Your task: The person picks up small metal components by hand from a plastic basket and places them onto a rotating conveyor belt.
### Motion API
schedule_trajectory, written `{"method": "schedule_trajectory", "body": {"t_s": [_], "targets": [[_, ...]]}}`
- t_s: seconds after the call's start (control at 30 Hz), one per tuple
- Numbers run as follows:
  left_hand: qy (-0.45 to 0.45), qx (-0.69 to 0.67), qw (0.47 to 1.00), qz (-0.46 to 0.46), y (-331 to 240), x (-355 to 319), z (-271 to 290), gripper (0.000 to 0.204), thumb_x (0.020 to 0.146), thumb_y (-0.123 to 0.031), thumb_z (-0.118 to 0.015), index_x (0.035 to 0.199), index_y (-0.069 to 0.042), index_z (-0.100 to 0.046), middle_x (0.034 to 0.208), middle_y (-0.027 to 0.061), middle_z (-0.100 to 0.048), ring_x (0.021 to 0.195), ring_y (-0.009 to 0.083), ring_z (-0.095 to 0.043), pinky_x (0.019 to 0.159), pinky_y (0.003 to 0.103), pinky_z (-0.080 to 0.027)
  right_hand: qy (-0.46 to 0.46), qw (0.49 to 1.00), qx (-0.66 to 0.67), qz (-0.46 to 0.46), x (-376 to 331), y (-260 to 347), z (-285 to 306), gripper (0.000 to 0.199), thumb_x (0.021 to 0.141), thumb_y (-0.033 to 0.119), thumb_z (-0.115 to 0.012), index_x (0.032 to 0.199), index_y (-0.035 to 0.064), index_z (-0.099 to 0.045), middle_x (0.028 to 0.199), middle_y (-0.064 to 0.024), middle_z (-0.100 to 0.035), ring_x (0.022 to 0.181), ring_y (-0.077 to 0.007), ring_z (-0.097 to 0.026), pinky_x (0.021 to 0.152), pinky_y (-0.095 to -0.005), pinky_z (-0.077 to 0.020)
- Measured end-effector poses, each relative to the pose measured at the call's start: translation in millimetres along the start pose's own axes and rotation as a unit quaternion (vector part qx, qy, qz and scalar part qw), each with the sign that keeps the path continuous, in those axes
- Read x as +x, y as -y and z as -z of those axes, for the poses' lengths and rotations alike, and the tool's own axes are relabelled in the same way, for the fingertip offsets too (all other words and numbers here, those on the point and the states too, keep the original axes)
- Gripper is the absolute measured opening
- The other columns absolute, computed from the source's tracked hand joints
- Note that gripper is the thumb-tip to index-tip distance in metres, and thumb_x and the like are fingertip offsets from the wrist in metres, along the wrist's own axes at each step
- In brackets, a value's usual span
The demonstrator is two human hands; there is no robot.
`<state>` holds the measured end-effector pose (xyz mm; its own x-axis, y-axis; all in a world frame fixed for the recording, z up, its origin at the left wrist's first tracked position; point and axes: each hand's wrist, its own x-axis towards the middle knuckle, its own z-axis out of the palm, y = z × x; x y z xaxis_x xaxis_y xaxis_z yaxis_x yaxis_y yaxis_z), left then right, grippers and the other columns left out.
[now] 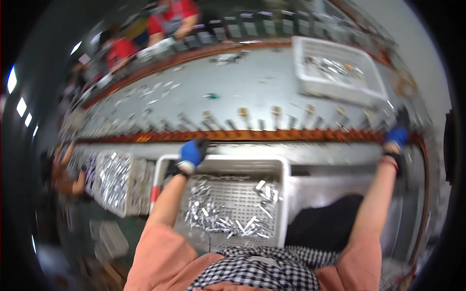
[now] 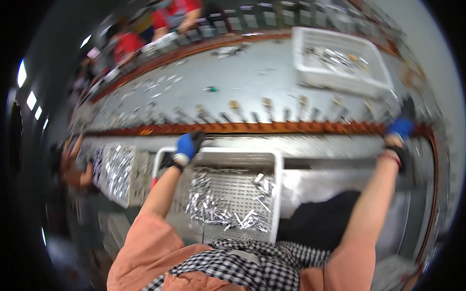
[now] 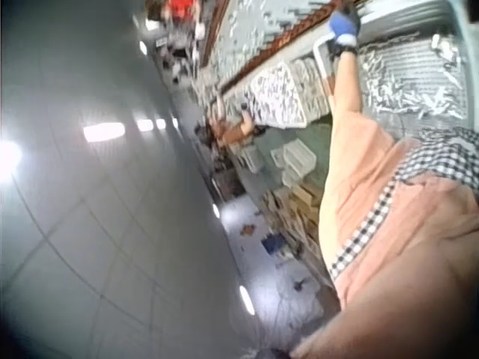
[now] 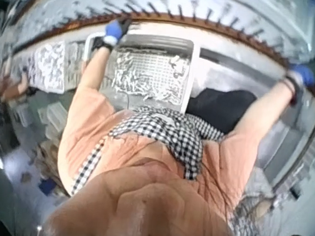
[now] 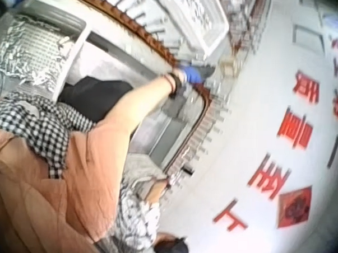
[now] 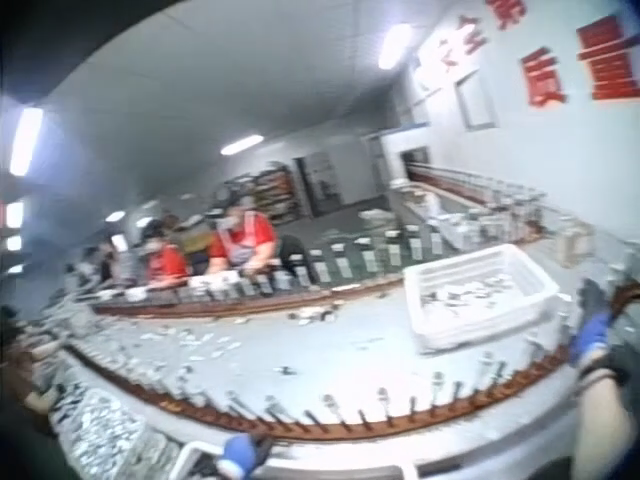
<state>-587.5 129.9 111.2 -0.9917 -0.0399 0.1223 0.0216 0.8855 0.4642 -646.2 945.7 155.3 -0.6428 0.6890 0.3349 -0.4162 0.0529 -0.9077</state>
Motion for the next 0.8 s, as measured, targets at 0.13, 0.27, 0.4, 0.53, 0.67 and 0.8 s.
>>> {"method": "schedule_trajectory", "body": {"t_s": [0.13, 0.27, 0.4, 0.53, 0.67, 0.8], "targets": [[0.019, 0.041, 0.998, 0.045, -15.4, -9.3, 13.3, 0.039, 0.098, -0.045, -0.063, 0.116, -0.013, -0.078, 0.112, 0.0168, -0.076, 0.105, 0.0386, -0.072, 0.09, 0.047, -0.058, 0.089, 0.99, -0.01, -0.11, 11.4, -39.3, -13.1, 0.05, 0.11, 0.043, -0.052, 0.137, 0.0035, -0.067, 0.123, -0.007, -0.072, 0.105, -0.0186, -0.067, 0.1, -0.037, -0.0485], [0.011, 0.064, 0.996, 0.052, -13.9, -23.9, 35.1, 0.034, 0.098, -0.042, -0.058, 0.108, -0.016, -0.078, 0.098, 0.015, -0.076, 0.092, 0.0393, -0.072, 0.08, 0.05, -0.057, 0.261, 0.932, -0.25, 0.003, -35.2, 21.9, -85.2, 0.044, 0.111, 0.029, -0.049, 0.14, -0.0005, -0.064, 0.102, -0.0025, -0.07, 0.069, -0.0084, -0.051, 0.063, -0.0262, -0.042], [0.016, 0.062, 0.997, 0.039, -17.5, -19.7, 33.0, 0.034, 0.098, -0.043, -0.057, 0.107, -0.018, -0.078, 0.096, 0.0127, -0.076, 0.089, 0.0378, -0.072, 0.078, 0.049, -0.057, 0.54, 0.828, -0.124, -0.086, -218.1, 201.9, -215.6, 0.038, 0.109, 0.026, -0.05, 0.105, -0.0024, -0.075, 0.091, -0.0067, -0.074, 0.083, -0.0157, -0.069, 0.07, -0.0278, -0.0513], [0.008, 0.069, 0.996, 0.047, -15.2, -19.4, 29.6, 0.033, 0.097, -0.041, -0.058, 0.106, -0.017, -0.078, 0.097, 0.0126, -0.077, 0.091, 0.0374, -0.072, 0.079, 0.049, -0.057, 0.673, 0.708, -0.201, -0.08, -301.2, 245.0, -262.7, 0.025, 0.105, 0.017, -0.062, 0.118, 0.0008, -0.076, 0.105, -0.0096, -0.078, 0.093, -0.0132, -0.068, 0.085, -0.03, -0.0529], [0.006, 0.062, 0.997, 0.042, -17.6, -17.0, 33.4, 0.032, 0.097, -0.04, -0.058, 0.104, -0.016, -0.078, 0.096, 0.0131, -0.076, 0.091, 0.0372, -0.072, 0.079, 0.049, -0.057, 0.63, 0.748, -0.192, -0.085, -293.8, 201.7, -260.7, 0.031, 0.106, 0.022, -0.062, 0.118, -0.0036, -0.074, 0.108, -0.0109, -0.078, 0.1, -0.0169, -0.07, 0.091, -0.032, -0.0532], [0.008, 0.057, 0.998, 0.04, -11.6, -10.4, 35.2, 0.032, 0.096, -0.04, -0.058, 0.101, -0.017, -0.079, 0.095, 0.013, -0.077, 0.09, 0.0376, -0.072, 0.08, 0.05, -0.057, 0.601, 0.708, -0.365, 0.06, -288.9, 181.3, -245.8, 0.032, 0.102, 0.02, -0.067, 0.12, -0.0041, -0.074, 0.099, -0.018, -0.079, 0.089, -0.0215, -0.073, 0.08, -0.0349, -0.0559]]}}
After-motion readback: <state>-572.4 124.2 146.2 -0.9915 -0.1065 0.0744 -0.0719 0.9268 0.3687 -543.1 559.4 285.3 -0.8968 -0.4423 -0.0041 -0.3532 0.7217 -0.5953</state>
